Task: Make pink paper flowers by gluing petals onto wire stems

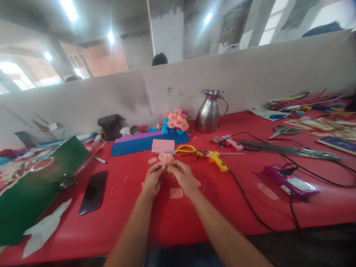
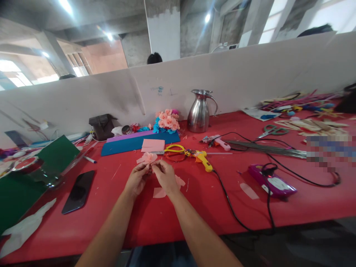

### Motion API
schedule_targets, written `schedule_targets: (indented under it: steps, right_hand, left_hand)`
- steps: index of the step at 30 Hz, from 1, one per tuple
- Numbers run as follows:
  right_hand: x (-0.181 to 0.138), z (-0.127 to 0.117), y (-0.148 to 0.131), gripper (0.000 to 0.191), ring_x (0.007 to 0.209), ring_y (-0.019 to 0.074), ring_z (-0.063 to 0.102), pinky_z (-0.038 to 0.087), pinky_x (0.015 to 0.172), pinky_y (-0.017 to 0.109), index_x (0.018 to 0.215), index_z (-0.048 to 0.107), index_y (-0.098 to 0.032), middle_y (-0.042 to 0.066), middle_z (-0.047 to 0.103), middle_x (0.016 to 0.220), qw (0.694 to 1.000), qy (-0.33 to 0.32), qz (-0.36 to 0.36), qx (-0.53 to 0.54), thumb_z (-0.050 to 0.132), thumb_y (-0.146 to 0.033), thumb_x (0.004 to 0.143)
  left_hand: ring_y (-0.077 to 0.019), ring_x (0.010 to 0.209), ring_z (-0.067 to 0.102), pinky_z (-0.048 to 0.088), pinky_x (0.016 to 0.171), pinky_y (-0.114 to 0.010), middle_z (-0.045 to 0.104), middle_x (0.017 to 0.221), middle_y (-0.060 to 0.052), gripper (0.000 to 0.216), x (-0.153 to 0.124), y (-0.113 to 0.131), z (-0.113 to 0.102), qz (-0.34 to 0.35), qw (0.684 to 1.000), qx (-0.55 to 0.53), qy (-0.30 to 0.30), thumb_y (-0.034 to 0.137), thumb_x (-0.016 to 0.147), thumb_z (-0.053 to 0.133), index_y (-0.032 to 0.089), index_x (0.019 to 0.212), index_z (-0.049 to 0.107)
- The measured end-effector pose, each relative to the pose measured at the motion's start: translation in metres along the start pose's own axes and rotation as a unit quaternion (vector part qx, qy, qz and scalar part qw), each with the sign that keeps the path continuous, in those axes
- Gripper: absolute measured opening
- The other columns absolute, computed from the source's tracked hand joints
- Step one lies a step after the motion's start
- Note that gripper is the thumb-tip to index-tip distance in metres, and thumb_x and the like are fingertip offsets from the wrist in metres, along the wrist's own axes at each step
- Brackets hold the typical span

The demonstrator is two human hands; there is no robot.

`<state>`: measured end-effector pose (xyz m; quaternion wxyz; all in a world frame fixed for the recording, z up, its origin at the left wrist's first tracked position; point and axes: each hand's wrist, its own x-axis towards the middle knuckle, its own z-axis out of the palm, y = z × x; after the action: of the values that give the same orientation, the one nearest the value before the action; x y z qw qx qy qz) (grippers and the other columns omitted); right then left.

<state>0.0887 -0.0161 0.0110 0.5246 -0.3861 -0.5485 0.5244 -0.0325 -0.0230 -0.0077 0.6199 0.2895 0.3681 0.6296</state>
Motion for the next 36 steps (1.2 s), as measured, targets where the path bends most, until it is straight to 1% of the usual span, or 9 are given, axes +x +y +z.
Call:
schedule_targets:
  steps: [4, 7, 13, 15, 18, 24, 27, 32, 36]
  right_hand:
    - [0.0005, -0.0006, 0.0004, 0.008, 0.059, 0.0123, 0.049, 0.037, 0.058, 0.026, 0.071, 0.062, -0.020, -0.001, 0.058, 0.064, 0.999, -0.002, 0.017, 0.047, 0.058, -0.026, 0.067]
    - [0.0009, -0.0020, -0.0001, 0.008, 0.054, 0.0105, 0.045, 0.034, 0.055, 0.024, 0.070, 0.063, -0.019, -0.003, 0.055, 0.059, 0.996, -0.009, 0.030, 0.084, 0.057, -0.025, 0.068]
    - [0.0018, -0.0035, -0.0020, 0.009, 0.050, 0.0084, 0.039, 0.030, 0.051, 0.024, 0.062, 0.059, -0.018, -0.004, 0.050, 0.053, 0.991, -0.010, 0.046, 0.124, 0.059, -0.026, 0.066]
    - [0.0019, -0.0035, -0.0029, 0.010, 0.050, 0.0084, 0.039, 0.030, 0.051, 0.024, 0.062, 0.058, -0.018, -0.004, 0.050, 0.053, 0.991, -0.006, 0.047, 0.123, 0.060, -0.027, 0.065]
    - [0.0016, -0.0042, -0.0046, 0.014, 0.049, 0.0088, 0.038, 0.030, 0.051, 0.024, 0.059, 0.056, -0.019, -0.004, 0.048, 0.052, 0.994, 0.012, 0.025, 0.110, 0.061, -0.030, 0.066]
    - [0.0012, -0.0066, -0.0055, 0.016, 0.050, 0.0100, 0.040, 0.031, 0.050, 0.024, 0.067, 0.056, -0.020, -0.004, 0.048, 0.053, 0.993, 0.065, -0.014, 0.096, 0.061, -0.036, 0.069]
    - [0.0012, -0.0069, -0.0050, 0.017, 0.049, 0.0100, 0.040, 0.031, 0.050, 0.024, 0.066, 0.056, -0.021, -0.004, 0.048, 0.053, 0.993, 0.072, -0.019, 0.096, 0.061, -0.036, 0.069]
    - [0.0017, -0.0072, -0.0036, 0.015, 0.049, 0.0097, 0.040, 0.031, 0.050, 0.024, 0.064, 0.055, -0.021, -0.004, 0.048, 0.052, 0.992, 0.075, -0.020, 0.102, 0.060, -0.034, 0.069]
    - [0.0021, -0.0075, -0.0029, 0.016, 0.049, 0.0101, 0.040, 0.031, 0.049, 0.024, 0.064, 0.055, -0.020, -0.004, 0.048, 0.052, 0.992, 0.079, -0.017, 0.095, 0.060, -0.034, 0.069]
  left_hand:
    - [-0.0069, 0.059, 0.058, 0.045, 0.063, -0.018, 0.066, 0.066, 0.000, 0.020, 0.0016, -0.0027, -0.0013, 0.011, 1.000, -0.008, 0.009, 0.019, 0.053, 0.079, 0.015, 0.070, 0.068]
    - [-0.0083, 0.060, 0.058, 0.046, 0.063, -0.019, 0.067, 0.068, -0.001, 0.020, 0.0034, -0.0049, -0.0029, 0.020, 1.000, 0.002, 0.005, 0.020, 0.053, 0.078, 0.015, 0.070, 0.069]
    - [-0.0099, 0.064, 0.059, 0.045, 0.065, -0.020, 0.068, 0.070, -0.002, 0.020, 0.0040, -0.0048, -0.0032, 0.031, 0.999, 0.027, -0.013, 0.018, 0.055, 0.076, 0.015, 0.074, 0.070]
    - [-0.0104, 0.063, 0.059, 0.045, 0.065, -0.021, 0.068, 0.069, -0.002, 0.019, 0.0036, -0.0042, -0.0024, 0.033, 0.999, 0.029, -0.012, 0.018, 0.055, 0.076, 0.015, 0.073, 0.071]
    - [-0.0104, 0.063, 0.058, 0.044, 0.065, -0.022, 0.067, 0.068, -0.002, 0.020, 0.0031, -0.0033, -0.0014, 0.035, 0.999, 0.034, -0.006, 0.019, 0.054, 0.076, 0.015, 0.073, 0.070]
    - [-0.0083, 0.060, 0.053, 0.041, 0.065, -0.020, 0.061, 0.060, 0.001, 0.014, 0.0022, -0.0023, -0.0002, 0.061, 0.997, 0.054, -0.012, 0.023, 0.058, 0.075, 0.015, 0.067, 0.069]
    - [-0.0076, 0.061, 0.052, 0.040, 0.064, -0.019, 0.061, 0.062, 0.001, 0.012, 0.0020, -0.0026, -0.0001, 0.074, 0.995, 0.066, -0.018, 0.024, 0.061, 0.074, 0.015, 0.067, 0.068]
    - [-0.0078, 0.061, 0.051, 0.039, 0.061, -0.019, 0.061, 0.063, 0.000, 0.016, 0.0011, -0.0026, 0.0009, 0.057, 0.996, 0.075, -0.010, 0.027, 0.060, 0.074, 0.013, 0.066, 0.067]
    - [-0.0080, 0.061, 0.051, 0.039, 0.062, -0.019, 0.061, 0.063, 0.000, 0.016, -0.0004, -0.0008, 0.0028, 0.069, 0.995, 0.077, -0.015, 0.027, 0.060, 0.074, 0.014, 0.066, 0.067]
